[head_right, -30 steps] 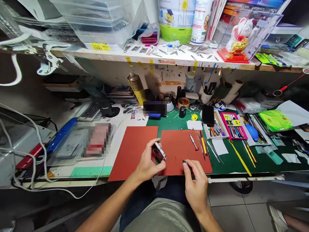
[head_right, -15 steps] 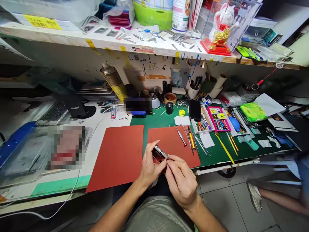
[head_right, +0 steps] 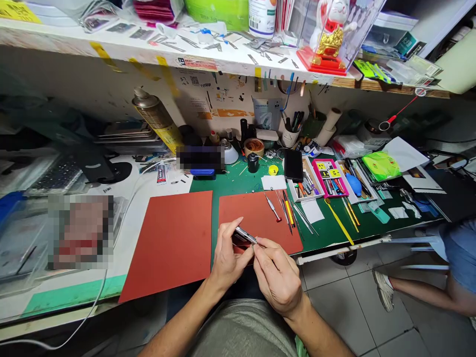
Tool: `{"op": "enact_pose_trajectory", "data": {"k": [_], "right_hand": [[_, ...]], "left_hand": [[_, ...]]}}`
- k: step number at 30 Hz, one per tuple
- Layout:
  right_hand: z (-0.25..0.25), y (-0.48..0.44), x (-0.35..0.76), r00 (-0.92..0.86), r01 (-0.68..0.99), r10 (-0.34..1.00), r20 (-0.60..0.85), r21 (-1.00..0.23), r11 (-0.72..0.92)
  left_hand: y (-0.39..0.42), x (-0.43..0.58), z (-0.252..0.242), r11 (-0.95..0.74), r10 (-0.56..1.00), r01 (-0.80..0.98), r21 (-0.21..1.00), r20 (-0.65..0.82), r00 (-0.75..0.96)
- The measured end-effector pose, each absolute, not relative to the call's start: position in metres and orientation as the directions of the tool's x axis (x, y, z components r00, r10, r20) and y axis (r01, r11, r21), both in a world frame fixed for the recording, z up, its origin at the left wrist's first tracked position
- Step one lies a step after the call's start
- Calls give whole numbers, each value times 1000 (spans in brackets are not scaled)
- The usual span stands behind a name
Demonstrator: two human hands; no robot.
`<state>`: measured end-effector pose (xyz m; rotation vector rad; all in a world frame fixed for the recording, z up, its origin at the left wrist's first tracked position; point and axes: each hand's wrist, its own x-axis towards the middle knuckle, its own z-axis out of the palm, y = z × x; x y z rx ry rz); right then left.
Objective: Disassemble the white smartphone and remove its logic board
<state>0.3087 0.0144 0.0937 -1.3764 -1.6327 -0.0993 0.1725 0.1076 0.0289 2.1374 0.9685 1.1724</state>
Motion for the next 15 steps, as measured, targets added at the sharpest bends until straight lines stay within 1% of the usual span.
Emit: {"op": "enact_pose_trajectory", "data": {"k": [9, 15], "right_hand": [[88, 14, 310, 99, 799, 708, 700, -480, 363], [87, 12, 312, 90, 782, 739, 668, -507, 363]], "left_hand": [[108, 174, 31, -643, 760, 315, 698, 535, 369], [108, 174, 30, -658, 749, 311, 686, 553, 366]]}}
